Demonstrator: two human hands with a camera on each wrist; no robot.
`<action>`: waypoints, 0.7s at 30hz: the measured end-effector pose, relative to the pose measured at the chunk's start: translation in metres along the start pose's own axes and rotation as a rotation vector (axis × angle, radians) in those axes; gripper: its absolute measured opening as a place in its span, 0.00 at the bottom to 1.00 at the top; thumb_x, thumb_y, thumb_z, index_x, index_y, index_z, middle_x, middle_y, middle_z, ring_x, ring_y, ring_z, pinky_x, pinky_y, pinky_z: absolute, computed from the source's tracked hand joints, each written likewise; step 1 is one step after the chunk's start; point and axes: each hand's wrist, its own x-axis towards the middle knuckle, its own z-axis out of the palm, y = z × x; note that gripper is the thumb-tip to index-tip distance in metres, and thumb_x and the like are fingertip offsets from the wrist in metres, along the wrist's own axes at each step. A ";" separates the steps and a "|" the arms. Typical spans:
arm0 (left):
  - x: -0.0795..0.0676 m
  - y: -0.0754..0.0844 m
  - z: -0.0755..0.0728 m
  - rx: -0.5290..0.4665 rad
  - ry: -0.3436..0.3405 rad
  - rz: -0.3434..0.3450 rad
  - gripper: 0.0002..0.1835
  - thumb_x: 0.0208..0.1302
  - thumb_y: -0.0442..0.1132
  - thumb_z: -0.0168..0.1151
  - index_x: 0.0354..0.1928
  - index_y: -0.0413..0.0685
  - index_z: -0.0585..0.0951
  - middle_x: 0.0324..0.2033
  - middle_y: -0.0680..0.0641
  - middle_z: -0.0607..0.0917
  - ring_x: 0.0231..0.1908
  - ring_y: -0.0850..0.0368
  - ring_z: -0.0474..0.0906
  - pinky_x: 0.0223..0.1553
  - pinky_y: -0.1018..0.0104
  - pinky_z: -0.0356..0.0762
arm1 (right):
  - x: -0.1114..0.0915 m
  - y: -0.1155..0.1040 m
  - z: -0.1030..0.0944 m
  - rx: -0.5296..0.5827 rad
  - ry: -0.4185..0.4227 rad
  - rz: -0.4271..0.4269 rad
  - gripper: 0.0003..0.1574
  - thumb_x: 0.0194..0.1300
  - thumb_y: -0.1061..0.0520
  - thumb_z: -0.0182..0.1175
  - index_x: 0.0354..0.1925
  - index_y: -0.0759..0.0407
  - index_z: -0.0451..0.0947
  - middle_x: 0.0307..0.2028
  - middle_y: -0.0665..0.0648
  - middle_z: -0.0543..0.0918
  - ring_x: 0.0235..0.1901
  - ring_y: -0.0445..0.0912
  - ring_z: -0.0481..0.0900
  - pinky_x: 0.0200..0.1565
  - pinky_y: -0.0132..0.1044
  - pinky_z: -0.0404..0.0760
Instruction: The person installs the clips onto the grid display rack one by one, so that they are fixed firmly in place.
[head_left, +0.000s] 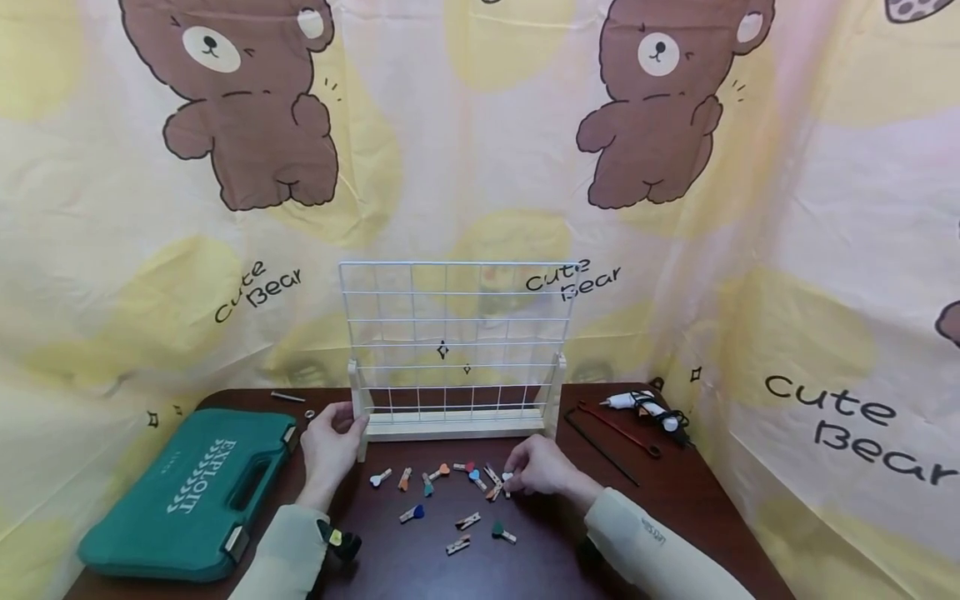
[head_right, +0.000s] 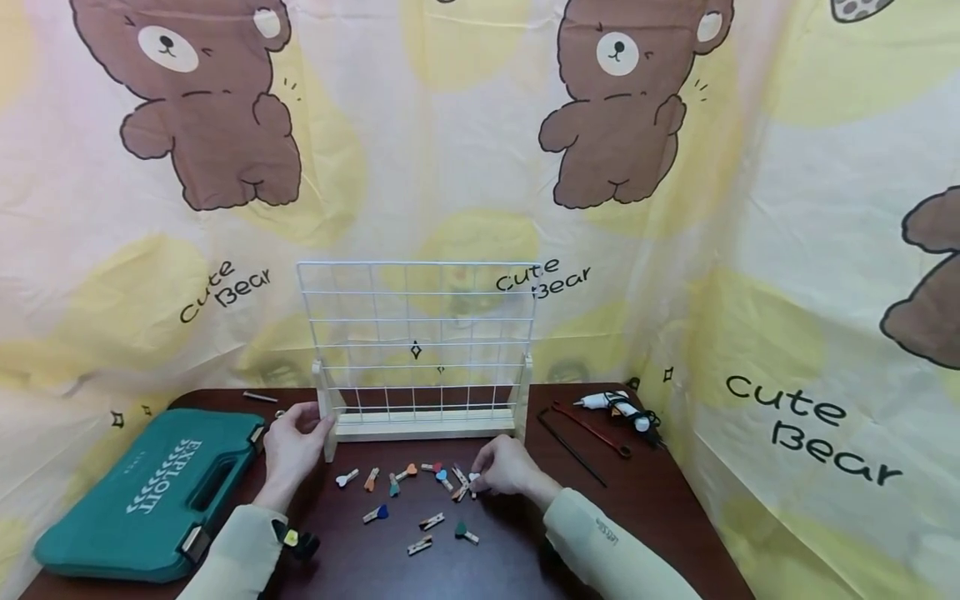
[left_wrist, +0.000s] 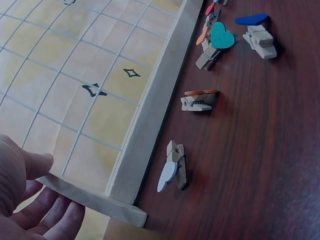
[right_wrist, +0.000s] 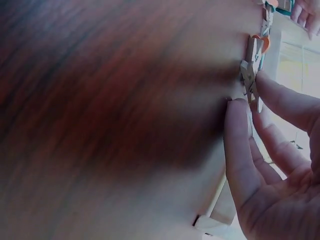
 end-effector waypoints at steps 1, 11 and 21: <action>0.000 0.000 0.000 0.000 0.001 0.000 0.18 0.70 0.43 0.72 0.56 0.43 0.85 0.50 0.38 0.90 0.49 0.41 0.89 0.47 0.41 0.86 | 0.000 0.001 -0.001 0.035 -0.008 0.004 0.08 0.56 0.65 0.79 0.32 0.59 0.88 0.24 0.51 0.87 0.23 0.46 0.86 0.28 0.42 0.87; 0.004 -0.003 0.000 -0.025 -0.008 -0.008 0.17 0.69 0.43 0.73 0.56 0.44 0.86 0.50 0.38 0.90 0.50 0.42 0.89 0.49 0.41 0.85 | 0.002 -0.024 -0.031 0.080 0.017 -0.085 0.05 0.60 0.65 0.76 0.35 0.59 0.90 0.26 0.52 0.90 0.25 0.45 0.87 0.30 0.41 0.88; 0.005 -0.005 -0.004 -0.017 -0.019 0.002 0.18 0.68 0.43 0.75 0.56 0.43 0.86 0.49 0.38 0.91 0.49 0.42 0.89 0.48 0.43 0.86 | 0.008 -0.154 -0.074 -0.117 0.055 -0.287 0.10 0.69 0.54 0.73 0.48 0.54 0.91 0.39 0.48 0.93 0.41 0.41 0.89 0.47 0.39 0.86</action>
